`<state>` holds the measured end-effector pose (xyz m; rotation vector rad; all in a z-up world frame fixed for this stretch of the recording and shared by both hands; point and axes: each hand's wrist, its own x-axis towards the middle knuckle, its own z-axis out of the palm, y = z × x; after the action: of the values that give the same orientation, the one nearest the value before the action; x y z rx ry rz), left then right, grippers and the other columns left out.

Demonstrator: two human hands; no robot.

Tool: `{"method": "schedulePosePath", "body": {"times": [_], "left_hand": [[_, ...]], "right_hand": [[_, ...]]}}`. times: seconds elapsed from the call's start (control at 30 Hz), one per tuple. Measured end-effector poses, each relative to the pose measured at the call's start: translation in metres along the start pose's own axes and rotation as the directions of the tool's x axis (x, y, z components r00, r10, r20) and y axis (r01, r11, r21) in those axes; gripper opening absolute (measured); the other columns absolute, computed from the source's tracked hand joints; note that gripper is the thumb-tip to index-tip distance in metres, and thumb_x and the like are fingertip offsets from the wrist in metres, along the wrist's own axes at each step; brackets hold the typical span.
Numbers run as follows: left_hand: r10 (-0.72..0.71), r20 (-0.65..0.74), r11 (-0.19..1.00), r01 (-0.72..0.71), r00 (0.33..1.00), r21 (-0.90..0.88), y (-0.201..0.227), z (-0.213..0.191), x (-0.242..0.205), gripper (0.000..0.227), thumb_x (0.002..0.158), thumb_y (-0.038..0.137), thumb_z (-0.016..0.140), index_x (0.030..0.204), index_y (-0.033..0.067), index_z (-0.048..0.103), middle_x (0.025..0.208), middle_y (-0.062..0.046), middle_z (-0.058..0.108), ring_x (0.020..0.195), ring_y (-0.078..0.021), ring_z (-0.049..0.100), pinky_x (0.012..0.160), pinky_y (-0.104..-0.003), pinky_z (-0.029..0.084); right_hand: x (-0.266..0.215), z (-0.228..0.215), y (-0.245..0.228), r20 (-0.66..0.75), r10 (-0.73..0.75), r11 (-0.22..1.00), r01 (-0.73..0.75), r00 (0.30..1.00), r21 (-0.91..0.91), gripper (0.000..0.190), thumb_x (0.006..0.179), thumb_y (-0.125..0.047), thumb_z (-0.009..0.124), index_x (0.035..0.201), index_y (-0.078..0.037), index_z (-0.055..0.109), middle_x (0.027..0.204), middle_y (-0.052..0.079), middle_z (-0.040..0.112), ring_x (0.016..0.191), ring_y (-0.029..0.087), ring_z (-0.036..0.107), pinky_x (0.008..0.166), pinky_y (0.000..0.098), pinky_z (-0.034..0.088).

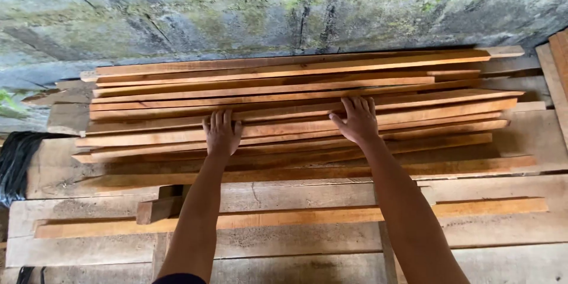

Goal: Bundling small wood strips using plastic ties and organizing them on a workbench.

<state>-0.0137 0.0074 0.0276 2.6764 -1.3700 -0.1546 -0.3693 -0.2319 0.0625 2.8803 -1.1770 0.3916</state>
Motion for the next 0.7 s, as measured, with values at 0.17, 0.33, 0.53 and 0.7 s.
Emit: {"method": "schedulePosePath", "body": {"times": [0.17, 0.33, 0.53, 0.7], "left_hand": [[0.204, -0.178, 0.979, -0.198, 0.962, 0.053, -0.033, 0.023, 0.003, 0.057, 0.096, 0.066, 0.046, 0.131, 0.0206, 0.055, 0.116, -0.006, 0.055, 0.115, -0.025, 0.06, 0.11, -0.053, 0.037], [0.268, -0.054, 0.963, -0.267, 0.962, 0.023, -0.029, -0.024, 0.01, 0.065, 0.09, 0.073, 0.052, 0.125, 0.0189, 0.063, 0.114, -0.006, 0.059, 0.112, -0.0265, 0.062, 0.101, -0.051, 0.046], [0.535, -0.19, 0.84, -0.492, 0.823, 0.231, -0.042, -0.001, 0.035, 0.054, 0.088, 0.068, 0.058, 0.106, 0.0175, 0.067, 0.103, -0.004, 0.057, 0.101, -0.0248, 0.063, 0.086, -0.045, 0.051], [0.612, -0.379, 0.788, -0.492, 0.694, 0.371, -0.029, -0.027, 0.019, 0.057, 0.087, 0.072, 0.056, 0.1, 0.0174, 0.063, 0.088, -0.002, 0.061, 0.087, -0.0225, 0.068, 0.084, -0.043, 0.053]], "right_hand": [[0.011, -0.024, -0.006, 0.229, 0.076, 0.997, -0.08, 0.971, 0.011, 0.062, 0.092, -0.067, 0.057, 0.114, -0.011, 0.074, 0.109, 0.015, 0.073, 0.115, 0.032, 0.063, 0.106, 0.0529, 0.046], [0.029, -0.036, 0.006, 0.384, 0.025, 0.996, -0.058, 0.923, 0.073, 0.071, 0.088, -0.074, 0.059, 0.124, -0.014, 0.073, 0.118, 0.014, 0.072, 0.121, 0.033, 0.062, 0.108, 0.053, 0.046], [0.017, -0.022, 0.023, 0.355, -0.014, 0.999, 0.03, 0.935, -0.042, 0.059, 0.089, -0.067, 0.063, 0.122, -0.018, 0.07, 0.118, 0.006, 0.066, 0.123, 0.026, 0.056, 0.112, 0.0505, 0.043], [0.0, -0.02, 0.032, 0.261, -0.089, 0.968, 0.145, 0.961, -0.203, 0.055, 0.087, -0.064, 0.065, 0.124, -0.023, 0.07, 0.114, 0.001, 0.069, 0.121, 0.02, 0.059, 0.112, 0.0441, 0.042]]}}
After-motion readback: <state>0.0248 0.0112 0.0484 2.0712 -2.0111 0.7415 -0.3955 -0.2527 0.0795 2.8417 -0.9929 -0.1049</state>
